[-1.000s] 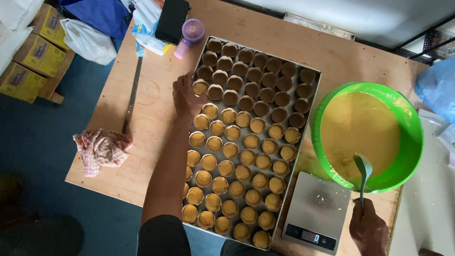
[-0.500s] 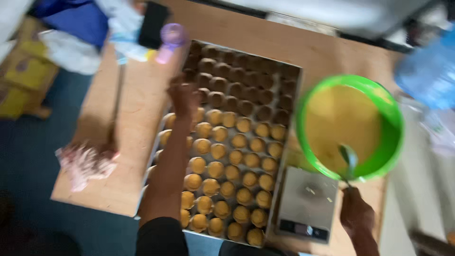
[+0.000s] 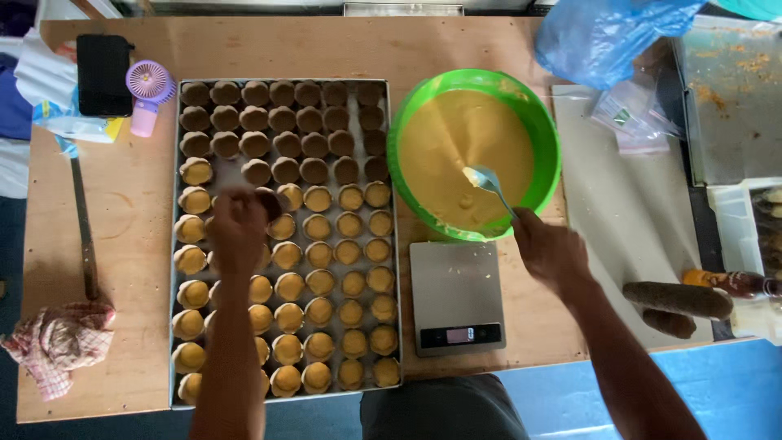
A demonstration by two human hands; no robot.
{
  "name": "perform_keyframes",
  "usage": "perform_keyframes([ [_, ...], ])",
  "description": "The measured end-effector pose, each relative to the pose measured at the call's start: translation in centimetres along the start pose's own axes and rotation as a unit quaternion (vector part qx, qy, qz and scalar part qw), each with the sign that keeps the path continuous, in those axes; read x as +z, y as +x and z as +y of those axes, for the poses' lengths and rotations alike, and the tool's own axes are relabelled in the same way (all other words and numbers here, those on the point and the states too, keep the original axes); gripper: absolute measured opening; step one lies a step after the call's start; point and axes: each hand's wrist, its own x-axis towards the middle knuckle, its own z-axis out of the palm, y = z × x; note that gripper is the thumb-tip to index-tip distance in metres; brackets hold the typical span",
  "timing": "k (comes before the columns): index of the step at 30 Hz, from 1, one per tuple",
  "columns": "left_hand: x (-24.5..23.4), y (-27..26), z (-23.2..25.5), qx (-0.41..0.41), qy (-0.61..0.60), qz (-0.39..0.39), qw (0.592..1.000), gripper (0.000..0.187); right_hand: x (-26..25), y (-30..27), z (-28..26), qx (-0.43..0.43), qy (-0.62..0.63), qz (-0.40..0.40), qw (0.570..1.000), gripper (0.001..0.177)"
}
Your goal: The person scoops batter from a green bowl and fills paper cupcake molds placed on a digital scale. They repeatedly weigh each filled mold to ensure consistent portion sizes before moving it to a tray.
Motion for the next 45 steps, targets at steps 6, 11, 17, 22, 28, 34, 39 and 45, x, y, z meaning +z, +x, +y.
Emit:
perform_keyframes([
  [6, 2.3, -10.8, 6.6, -0.195, -0.336, -0.160, 0.907, 0.021, 0.6, 2.4, 1.9, -0.187, -0.173, 0.216, 0.943, 0.023],
  [11, 2.6, -16.4, 9.8, -0.188, -0.335, -0.186, 0.905, 0.024, 0.7, 0.4, 1.3, -0.258, -0.195, 0.174, 0.930, 0.022],
  [17, 2.8, -21.3, 11.8, -0.225, -0.369, -0.173, 0.885, 0.022, 0.5, -0.8, 2.2, -0.311, -0.173, 0.111, 0.928, 0.024],
  [22, 2.3, -24.0, 12.6, -0.303, -0.340, -0.140, 0.879, 0.020, -0.2, -1.1, 2.5, -0.348, -0.161, 0.097, 0.919, 0.021],
  [28, 2.2, -25.8, 14.8, -0.338, -0.331, -0.124, 0.873, 0.022, -3.3, -1.2, 1.7, -0.350, -0.053, 0.034, 0.935, 0.007],
  [34, 3.3, -26.9, 14.7, -0.376, -0.293, -0.143, 0.868, 0.016, -4.4, 1.2, 1.3, -0.287, 0.031, -0.048, 0.956, 0.030],
  [39, 5.0, -27.1, 14.4, -0.298, -0.241, -0.162, 0.909, 0.017, -5.5, 1.7, 2.6, -0.269, 0.243, -0.092, 0.928, 0.034],
  [45, 7.5, -25.9, 16.2, -0.205, -0.138, -0.196, 0.949, 0.020, 0.3, 5.5, 5.1, -0.077, 0.618, -0.232, 0.747, 0.020],
])
